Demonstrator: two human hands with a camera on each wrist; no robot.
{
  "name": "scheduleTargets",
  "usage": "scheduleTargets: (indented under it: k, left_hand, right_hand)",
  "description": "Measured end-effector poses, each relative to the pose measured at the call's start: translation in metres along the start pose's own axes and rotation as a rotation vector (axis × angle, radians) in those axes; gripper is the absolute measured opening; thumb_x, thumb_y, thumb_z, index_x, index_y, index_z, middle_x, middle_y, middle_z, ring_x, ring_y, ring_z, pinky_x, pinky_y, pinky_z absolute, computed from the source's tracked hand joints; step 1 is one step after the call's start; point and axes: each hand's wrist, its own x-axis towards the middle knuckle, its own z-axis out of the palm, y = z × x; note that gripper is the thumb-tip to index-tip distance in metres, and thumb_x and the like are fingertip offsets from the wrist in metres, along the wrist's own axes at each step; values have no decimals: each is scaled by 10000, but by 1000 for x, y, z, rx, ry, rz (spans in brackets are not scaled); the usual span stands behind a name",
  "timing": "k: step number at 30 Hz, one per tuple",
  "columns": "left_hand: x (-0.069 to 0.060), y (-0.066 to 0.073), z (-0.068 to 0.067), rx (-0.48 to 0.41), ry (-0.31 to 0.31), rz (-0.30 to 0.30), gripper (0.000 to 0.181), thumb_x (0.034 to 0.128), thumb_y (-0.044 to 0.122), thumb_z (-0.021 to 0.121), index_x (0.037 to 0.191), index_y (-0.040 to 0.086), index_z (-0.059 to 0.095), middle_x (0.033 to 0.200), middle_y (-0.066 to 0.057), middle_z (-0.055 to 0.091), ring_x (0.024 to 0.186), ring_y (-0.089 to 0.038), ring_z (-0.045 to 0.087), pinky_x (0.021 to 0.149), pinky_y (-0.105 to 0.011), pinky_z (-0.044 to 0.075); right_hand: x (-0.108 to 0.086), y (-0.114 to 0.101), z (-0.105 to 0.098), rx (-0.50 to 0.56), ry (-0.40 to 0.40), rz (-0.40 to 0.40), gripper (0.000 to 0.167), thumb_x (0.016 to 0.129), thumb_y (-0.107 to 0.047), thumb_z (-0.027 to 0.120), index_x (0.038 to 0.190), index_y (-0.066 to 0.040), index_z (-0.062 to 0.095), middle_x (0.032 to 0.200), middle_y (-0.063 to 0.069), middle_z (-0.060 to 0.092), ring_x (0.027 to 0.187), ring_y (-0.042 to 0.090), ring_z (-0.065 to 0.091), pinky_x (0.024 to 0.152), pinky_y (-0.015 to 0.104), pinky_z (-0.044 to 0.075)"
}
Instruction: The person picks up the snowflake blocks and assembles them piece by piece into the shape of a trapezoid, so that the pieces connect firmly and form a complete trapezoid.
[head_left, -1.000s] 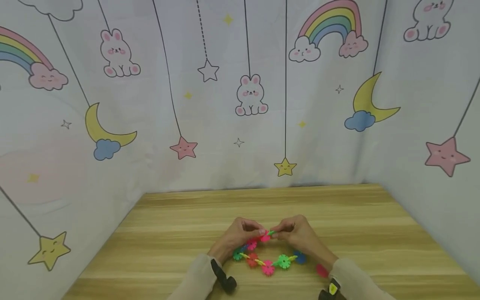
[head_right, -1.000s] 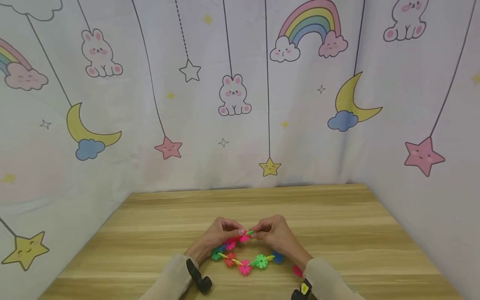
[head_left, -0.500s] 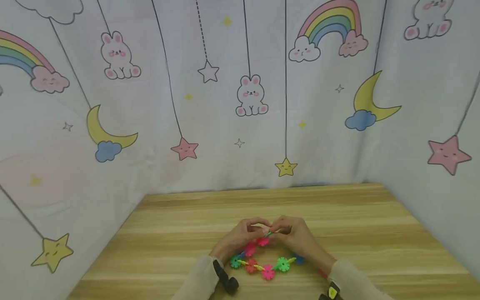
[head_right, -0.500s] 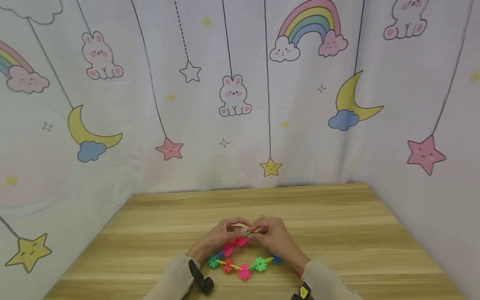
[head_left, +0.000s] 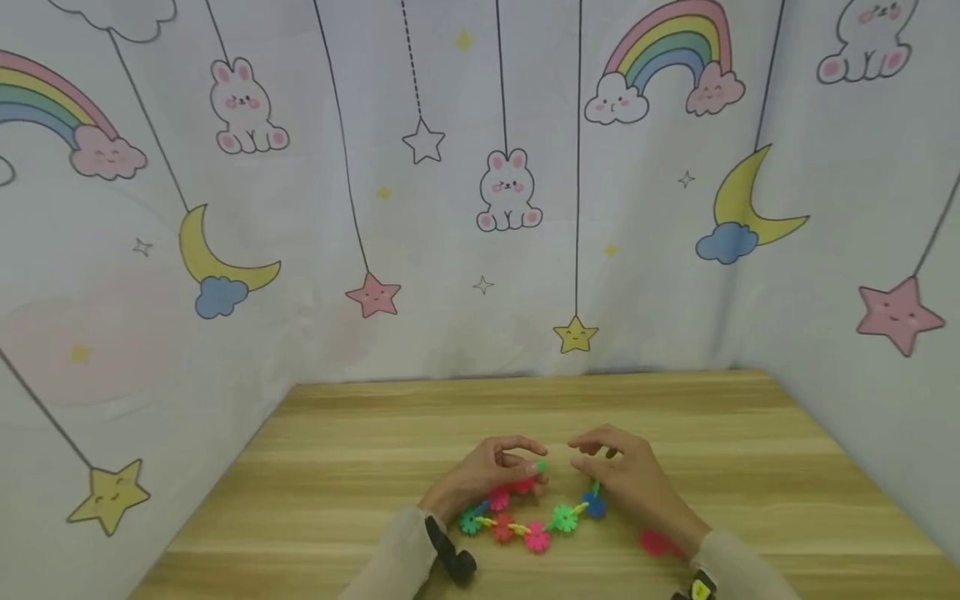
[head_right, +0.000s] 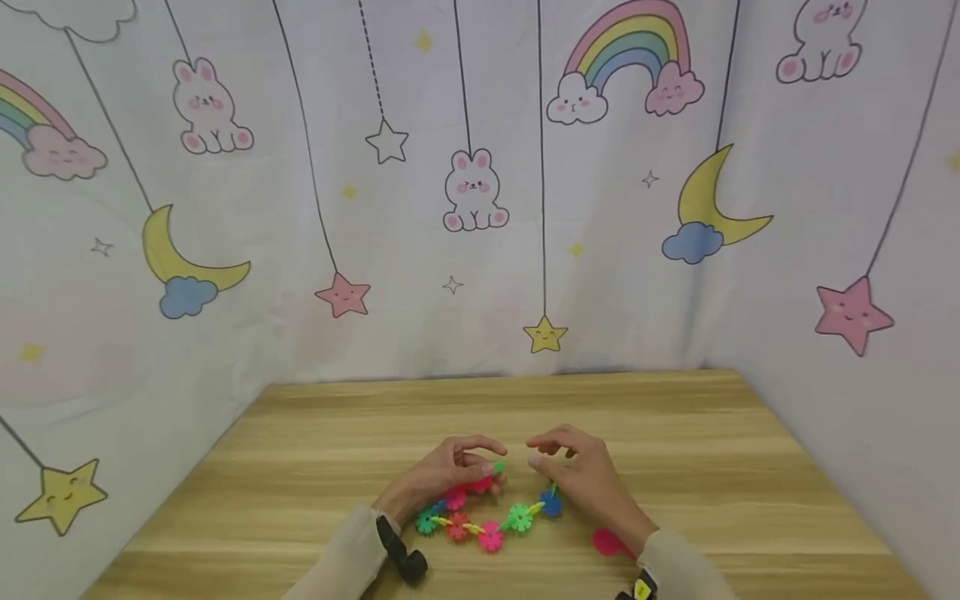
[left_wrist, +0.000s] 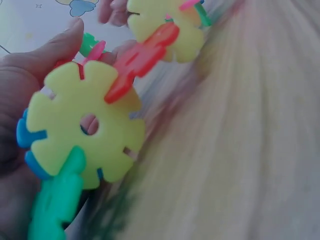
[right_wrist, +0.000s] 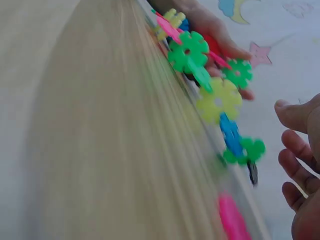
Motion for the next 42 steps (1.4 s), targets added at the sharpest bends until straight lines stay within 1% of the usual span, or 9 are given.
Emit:
scheduleTargets:
  k: [4,9,16,21,26,29,34,38,42]
  left_hand:
    - [-2,1,-2,17,-11,1,432,1074,223,681,1471,64,621,1165,-117,829,1079,-139,797,1011,-270,587]
    - [-2,1,-3,55,1,-6,421,1075,242,668,1460,74,642,1124,-38,842,1074,-102,776,1012,-250,564]
    - [-1,-2,-3,34,-23,16,413,1085,218,640,1458,39,639,1124,10,833,1053,-80,760,980,-246,578]
    - [-2,-3,-4,-10,-57,25,439,1098,207,607,1491,11,588,1055,9,842,1031,-101,786,982,-257,587]
    - [-3,-1,-2,0,-54,22,441,1095,204,620,1488,7,588,1032,36,840,1029,-90,781,970,-251,590]
    - [-4,-3,-2,-8,-45,15,424,1088,200,637,1468,13,612,1022,41,838,1027,-90,782,968,-249,593]
    - [-5,-7,-3,23,-19,-13,401,1089,246,637,1455,83,654,1038,1,841,1087,-112,768,1033,-242,549]
    - [-5,-7,-5,84,23,-31,403,1082,281,645,1443,103,677,1217,-63,813,1161,-117,734,1065,-255,531]
    - [-1,-6,-5,116,30,-33,410,1080,284,645,1442,96,678,1390,-101,739,1211,-105,691,1067,-256,526]
  right_hand:
    - [-15,15,-22,-26,7,53,181,987,-288,797,1160,-233,807,1033,-144,773,962,6,660,839,254,531]
    - [-35,29,-46,-22,-20,51,191,992,-249,787,1179,-210,798,1060,-75,792,973,-1,665,815,238,554]
    - [-54,37,-72,18,-189,-176,386,877,-90,852,1237,-125,716,1153,14,778,1107,35,692,1000,154,493]
    - [-63,35,-76,63,-345,-242,386,899,-168,874,1209,-152,644,1155,-32,696,1174,36,649,1055,135,471]
    - [-62,36,-69,15,-330,-314,335,919,-179,856,1177,-181,642,1093,-70,695,1083,85,669,1022,181,498]
    - [-60,39,-67,46,-327,-256,324,920,-187,841,1176,-171,642,1089,-36,703,1047,64,674,967,202,527]
    - [-56,39,-64,158,-282,-29,287,958,-158,793,1189,-88,638,1086,76,731,966,35,702,834,236,580]
    - [-49,35,-57,232,-182,112,264,972,-164,792,1170,-45,664,1074,105,769,938,66,734,808,260,606]
    - [-40,29,-47,248,-90,189,269,964,-201,819,1162,-58,705,1009,80,797,862,86,753,725,283,612]
